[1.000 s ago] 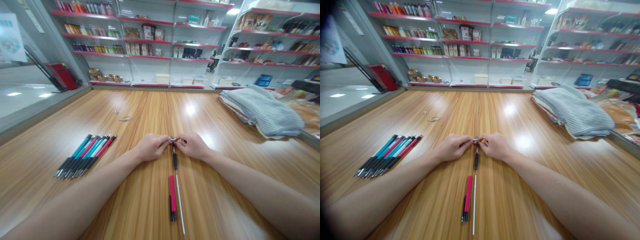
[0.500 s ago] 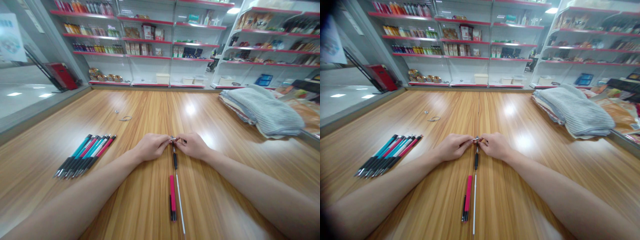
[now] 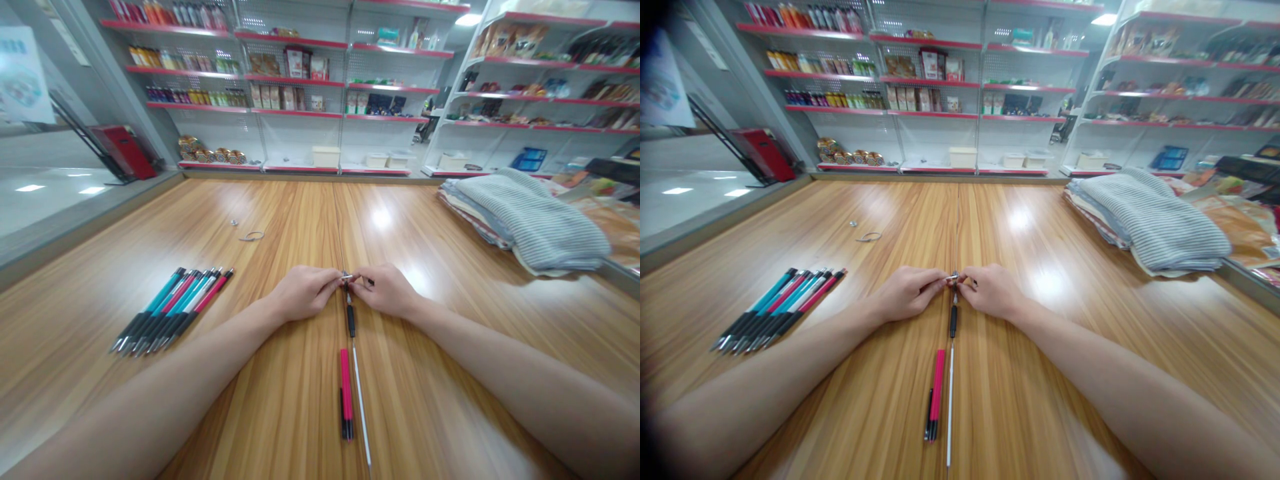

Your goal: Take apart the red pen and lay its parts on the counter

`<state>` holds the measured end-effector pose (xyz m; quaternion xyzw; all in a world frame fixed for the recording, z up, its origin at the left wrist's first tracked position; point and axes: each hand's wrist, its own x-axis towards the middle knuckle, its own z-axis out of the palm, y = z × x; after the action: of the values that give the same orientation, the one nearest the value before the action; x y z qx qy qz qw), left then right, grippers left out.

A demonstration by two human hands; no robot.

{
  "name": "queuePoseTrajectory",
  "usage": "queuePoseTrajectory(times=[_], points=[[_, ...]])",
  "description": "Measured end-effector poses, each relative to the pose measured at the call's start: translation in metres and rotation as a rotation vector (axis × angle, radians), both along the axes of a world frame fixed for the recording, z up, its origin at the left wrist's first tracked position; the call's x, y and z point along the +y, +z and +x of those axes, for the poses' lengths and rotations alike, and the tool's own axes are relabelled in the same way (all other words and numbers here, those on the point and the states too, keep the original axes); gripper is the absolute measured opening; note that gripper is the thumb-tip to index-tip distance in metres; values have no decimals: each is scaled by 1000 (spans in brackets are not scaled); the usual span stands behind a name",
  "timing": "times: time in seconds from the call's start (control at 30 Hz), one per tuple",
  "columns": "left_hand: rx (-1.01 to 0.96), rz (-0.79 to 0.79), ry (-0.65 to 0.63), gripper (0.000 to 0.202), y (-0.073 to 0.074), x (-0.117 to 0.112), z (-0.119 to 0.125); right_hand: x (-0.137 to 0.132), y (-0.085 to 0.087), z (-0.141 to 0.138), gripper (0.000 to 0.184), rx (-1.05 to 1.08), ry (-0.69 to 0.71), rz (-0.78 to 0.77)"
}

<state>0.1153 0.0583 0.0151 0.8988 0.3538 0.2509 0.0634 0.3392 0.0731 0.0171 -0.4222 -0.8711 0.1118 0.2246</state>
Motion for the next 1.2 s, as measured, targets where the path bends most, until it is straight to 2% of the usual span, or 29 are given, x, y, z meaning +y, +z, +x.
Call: queuePoseTrajectory(times=[1.2], points=[[-7,32,15,25,1,-1,1,1,-2,1,17,-9,-4,32]])
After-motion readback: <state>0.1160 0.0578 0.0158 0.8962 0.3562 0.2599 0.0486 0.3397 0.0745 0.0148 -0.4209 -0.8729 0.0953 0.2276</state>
